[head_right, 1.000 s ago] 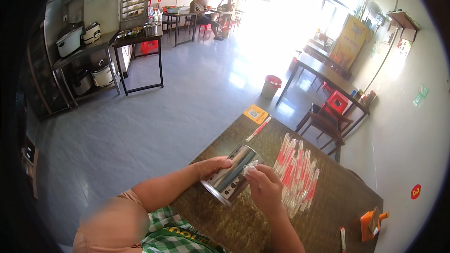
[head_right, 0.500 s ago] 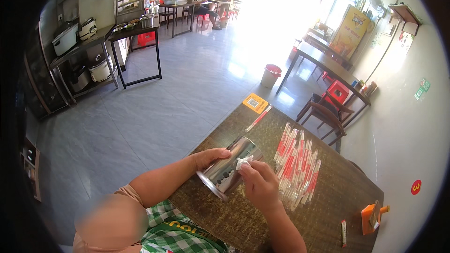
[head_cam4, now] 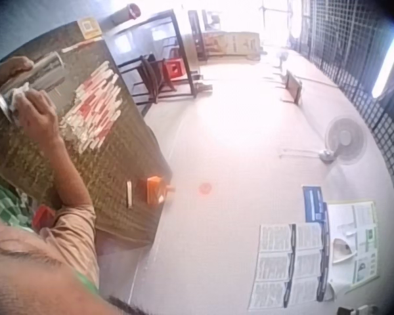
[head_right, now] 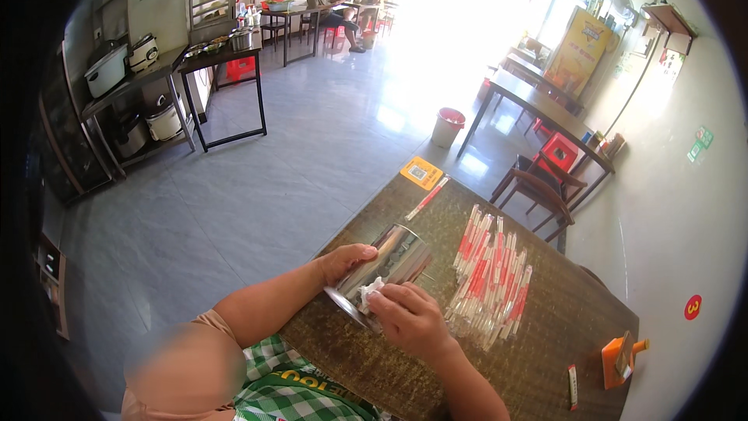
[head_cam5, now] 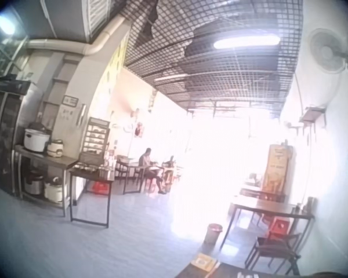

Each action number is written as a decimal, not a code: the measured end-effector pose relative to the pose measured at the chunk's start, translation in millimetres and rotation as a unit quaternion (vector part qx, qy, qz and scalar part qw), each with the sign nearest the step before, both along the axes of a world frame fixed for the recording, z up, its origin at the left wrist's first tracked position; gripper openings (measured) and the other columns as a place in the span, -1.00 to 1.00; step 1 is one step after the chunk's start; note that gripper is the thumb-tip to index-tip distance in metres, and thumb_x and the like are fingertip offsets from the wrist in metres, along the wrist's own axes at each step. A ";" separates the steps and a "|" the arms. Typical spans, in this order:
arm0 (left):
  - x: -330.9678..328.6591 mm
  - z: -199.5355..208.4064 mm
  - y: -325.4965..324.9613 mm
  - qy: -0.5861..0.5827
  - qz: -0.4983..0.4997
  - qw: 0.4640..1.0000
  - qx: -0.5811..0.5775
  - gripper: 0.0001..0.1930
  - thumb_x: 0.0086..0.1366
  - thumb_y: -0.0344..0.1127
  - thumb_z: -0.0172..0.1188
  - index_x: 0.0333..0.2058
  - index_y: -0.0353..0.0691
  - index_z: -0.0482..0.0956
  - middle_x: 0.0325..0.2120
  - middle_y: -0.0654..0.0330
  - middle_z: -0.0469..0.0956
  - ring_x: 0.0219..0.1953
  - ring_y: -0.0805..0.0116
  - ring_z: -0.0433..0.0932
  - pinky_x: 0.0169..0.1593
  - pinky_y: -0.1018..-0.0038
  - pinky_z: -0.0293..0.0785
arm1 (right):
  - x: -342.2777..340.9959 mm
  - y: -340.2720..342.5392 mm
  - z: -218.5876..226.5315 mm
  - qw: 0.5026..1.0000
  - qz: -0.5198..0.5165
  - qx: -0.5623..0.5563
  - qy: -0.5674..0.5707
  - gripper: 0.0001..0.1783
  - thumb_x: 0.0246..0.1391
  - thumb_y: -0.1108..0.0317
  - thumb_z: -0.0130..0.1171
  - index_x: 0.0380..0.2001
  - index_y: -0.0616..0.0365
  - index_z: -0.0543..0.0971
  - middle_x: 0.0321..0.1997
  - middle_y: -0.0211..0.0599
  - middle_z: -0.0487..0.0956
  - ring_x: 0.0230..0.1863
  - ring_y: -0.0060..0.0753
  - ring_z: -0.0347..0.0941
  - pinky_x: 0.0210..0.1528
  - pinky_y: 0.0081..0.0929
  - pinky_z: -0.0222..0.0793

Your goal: The person wipes the exterior and interior surfaces of a perforated metal cutlery holder using a white tissue. They rotate the holder to clean all sides and the bottom, then place it back on the table.

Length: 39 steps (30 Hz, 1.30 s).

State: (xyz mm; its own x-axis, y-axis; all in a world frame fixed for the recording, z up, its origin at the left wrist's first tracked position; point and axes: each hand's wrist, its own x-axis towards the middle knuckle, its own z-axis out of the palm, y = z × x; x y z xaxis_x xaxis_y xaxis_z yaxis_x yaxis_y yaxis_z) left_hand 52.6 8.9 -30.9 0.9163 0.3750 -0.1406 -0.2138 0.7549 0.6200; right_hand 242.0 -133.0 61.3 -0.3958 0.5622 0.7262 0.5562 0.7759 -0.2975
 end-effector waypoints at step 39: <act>4.4 16.3 -1.8 -0.027 -0.021 0.996 0.085 0.12 0.18 0.03 0.62 0.56 -0.06 0.07 0.20 0.05 0.53 0.17 0.17 0.66 0.18 0.12 0.74 | 20.1 10.6 8.0 0.999 -0.044 -0.024 0.014 -0.73 0.09 0.57 0.46 -0.11 0.15 0.77 -0.17 -0.22 0.71 -0.21 -0.17 0.71 -0.18 -0.27 0.68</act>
